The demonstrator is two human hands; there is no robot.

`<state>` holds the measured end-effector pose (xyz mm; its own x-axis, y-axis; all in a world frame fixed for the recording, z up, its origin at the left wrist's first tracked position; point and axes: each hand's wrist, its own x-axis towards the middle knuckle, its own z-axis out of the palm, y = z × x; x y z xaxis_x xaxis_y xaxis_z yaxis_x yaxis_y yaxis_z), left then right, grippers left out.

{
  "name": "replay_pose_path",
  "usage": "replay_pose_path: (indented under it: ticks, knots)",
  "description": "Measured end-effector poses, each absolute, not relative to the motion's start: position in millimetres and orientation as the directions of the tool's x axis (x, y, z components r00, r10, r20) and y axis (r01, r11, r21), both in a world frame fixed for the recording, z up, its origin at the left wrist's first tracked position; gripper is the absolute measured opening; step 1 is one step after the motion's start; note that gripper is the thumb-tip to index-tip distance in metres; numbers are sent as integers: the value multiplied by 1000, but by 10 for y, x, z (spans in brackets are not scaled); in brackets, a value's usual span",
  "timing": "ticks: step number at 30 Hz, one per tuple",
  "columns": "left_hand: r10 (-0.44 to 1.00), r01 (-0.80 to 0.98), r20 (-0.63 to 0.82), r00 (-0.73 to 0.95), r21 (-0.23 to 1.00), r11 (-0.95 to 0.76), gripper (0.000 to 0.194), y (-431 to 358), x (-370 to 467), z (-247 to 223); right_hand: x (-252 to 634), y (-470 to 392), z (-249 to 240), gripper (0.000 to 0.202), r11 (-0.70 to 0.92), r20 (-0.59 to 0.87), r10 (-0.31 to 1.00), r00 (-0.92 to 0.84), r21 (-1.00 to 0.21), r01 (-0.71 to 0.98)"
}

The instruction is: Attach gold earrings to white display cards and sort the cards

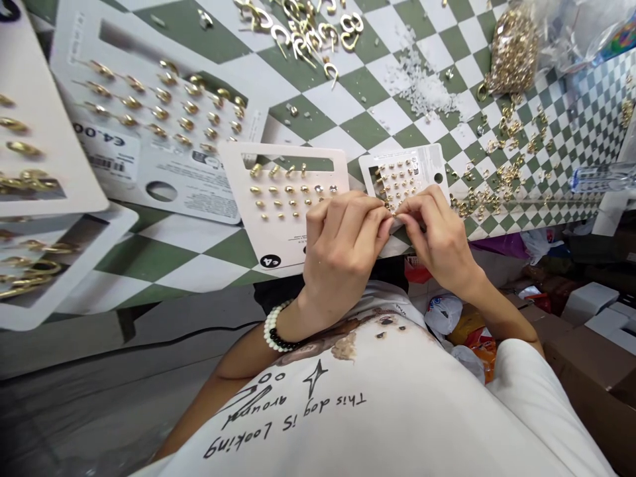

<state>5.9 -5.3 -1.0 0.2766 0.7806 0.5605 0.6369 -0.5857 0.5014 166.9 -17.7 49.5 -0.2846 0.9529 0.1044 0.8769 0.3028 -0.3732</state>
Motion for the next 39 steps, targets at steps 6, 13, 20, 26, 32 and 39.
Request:
replay_pose_path:
  ticks: [6, 13, 20, 26, 32, 39]
  knots:
    - [778, 641, 577, 248, 504, -578, 12, -56, 84, -35, 1692, -164, 519, 8, 256, 120, 967, -226, -470, 845]
    - [778, 614, 578, 246, 528, -587, 9, -58, 71, -38, 1738, -184, 550, 15, 275, 155, 961, -228, -479, 833]
    - [783, 621, 562, 267, 520, -586, 10, -56, 59, -30, 1590, -178, 629, 11, 290, 107, 957, -270, -322, 901]
    - [780, 628, 565, 271, 510, -588, 10, -57, 59, -29, 1599, -110, 686, 8, 336, -57, 936, -347, -145, 931]
    - [787, 582, 545, 287, 553, -596, 11, -66, 33, -36, 1704, -113, 606, 11, 387, 45, 921, -387, -215, 896]
    - [782, 596, 565, 263, 543, -592, 9, -66, 45, -51, 2337, 319, 560, 11, 196, 359, 929, -86, -285, 938]
